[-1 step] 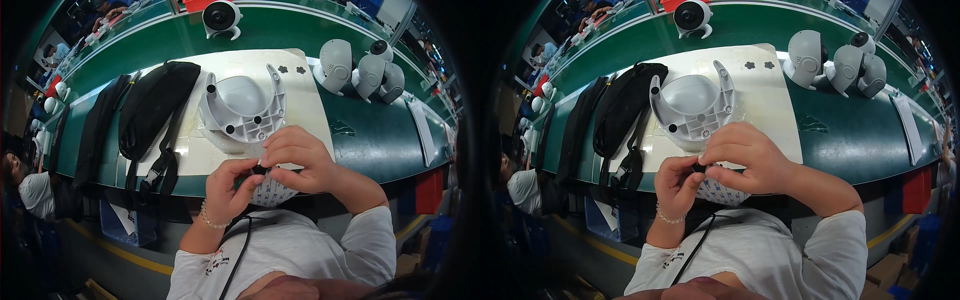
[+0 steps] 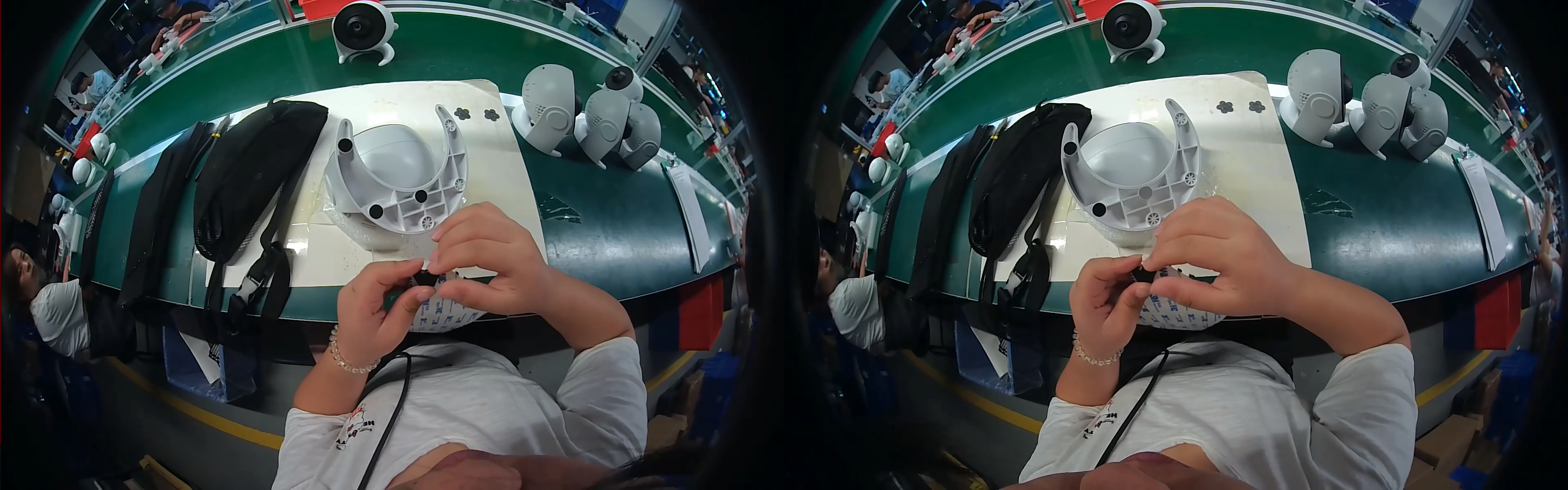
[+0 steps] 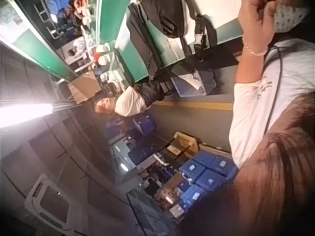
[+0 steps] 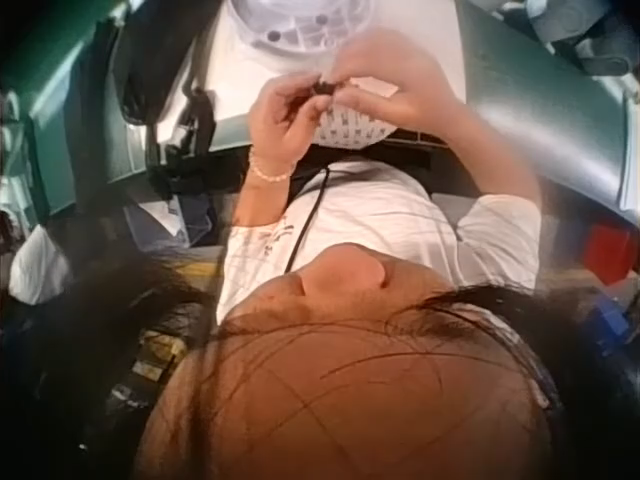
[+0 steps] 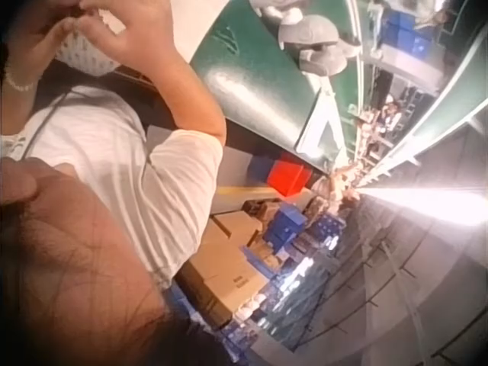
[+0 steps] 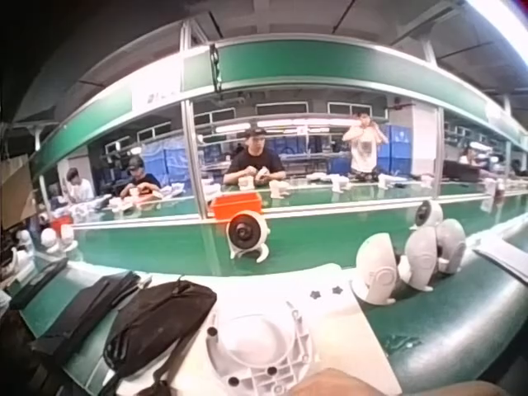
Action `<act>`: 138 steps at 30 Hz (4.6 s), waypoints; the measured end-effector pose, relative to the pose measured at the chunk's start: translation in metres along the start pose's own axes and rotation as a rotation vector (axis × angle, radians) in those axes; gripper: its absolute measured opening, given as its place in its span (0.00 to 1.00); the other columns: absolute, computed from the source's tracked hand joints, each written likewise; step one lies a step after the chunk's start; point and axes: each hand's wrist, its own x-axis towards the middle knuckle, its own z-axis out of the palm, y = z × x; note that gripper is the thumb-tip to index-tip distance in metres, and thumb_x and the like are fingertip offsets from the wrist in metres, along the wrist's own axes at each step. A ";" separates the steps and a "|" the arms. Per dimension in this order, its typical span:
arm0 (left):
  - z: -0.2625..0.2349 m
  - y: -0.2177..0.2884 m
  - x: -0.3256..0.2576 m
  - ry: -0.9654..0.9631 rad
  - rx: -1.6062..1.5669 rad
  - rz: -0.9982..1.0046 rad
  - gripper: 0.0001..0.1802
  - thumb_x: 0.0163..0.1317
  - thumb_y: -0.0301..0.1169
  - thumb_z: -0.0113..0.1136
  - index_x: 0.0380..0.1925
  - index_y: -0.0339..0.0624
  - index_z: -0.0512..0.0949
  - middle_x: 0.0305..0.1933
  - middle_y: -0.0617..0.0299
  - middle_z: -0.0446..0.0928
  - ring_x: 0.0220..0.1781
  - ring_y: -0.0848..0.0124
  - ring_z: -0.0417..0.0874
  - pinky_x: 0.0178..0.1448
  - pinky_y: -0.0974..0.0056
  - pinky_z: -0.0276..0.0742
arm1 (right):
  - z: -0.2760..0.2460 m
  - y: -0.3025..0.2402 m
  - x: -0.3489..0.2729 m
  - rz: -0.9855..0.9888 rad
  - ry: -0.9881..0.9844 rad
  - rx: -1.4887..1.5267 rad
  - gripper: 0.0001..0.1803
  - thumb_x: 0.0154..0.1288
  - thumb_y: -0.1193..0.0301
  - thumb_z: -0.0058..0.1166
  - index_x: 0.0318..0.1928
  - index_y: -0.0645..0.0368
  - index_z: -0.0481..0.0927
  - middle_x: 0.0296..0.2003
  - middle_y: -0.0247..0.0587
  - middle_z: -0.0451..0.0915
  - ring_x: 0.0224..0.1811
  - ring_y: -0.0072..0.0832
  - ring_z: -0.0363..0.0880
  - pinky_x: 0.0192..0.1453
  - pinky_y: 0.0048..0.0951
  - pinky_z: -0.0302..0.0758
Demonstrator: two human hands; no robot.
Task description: The recorder is assembling various components of a dome security camera on a factory assembly line.
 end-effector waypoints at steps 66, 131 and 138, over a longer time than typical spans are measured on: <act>0.000 -0.020 0.010 0.011 0.332 0.176 0.38 0.47 0.12 0.54 0.61 0.38 0.54 0.25 0.56 0.75 0.24 0.69 0.77 0.31 0.70 0.74 | 0.015 0.010 -0.019 -0.082 0.035 -0.857 0.19 0.47 0.75 0.51 0.44 0.49 0.78 0.50 0.30 0.71 0.59 0.32 0.61 0.63 0.40 0.41; -0.007 -0.017 -0.011 0.141 0.338 0.075 0.07 0.51 0.14 0.47 0.30 0.31 0.73 0.29 0.56 0.72 0.31 0.70 0.71 0.37 0.71 0.67 | -0.088 0.150 -0.049 0.937 0.211 -0.714 0.08 0.44 0.70 0.48 0.25 0.58 0.78 0.25 0.48 0.77 0.31 0.45 0.77 0.36 0.42 0.73; -0.017 0.001 -0.022 0.253 0.330 0.122 0.09 0.50 0.15 0.49 0.32 0.31 0.75 0.26 0.58 0.73 0.26 0.73 0.71 0.31 0.74 0.65 | -0.094 0.108 -0.071 0.704 -0.062 -0.830 0.11 0.54 0.65 0.47 0.31 0.60 0.75 0.30 0.47 0.77 0.38 0.43 0.73 0.42 0.40 0.70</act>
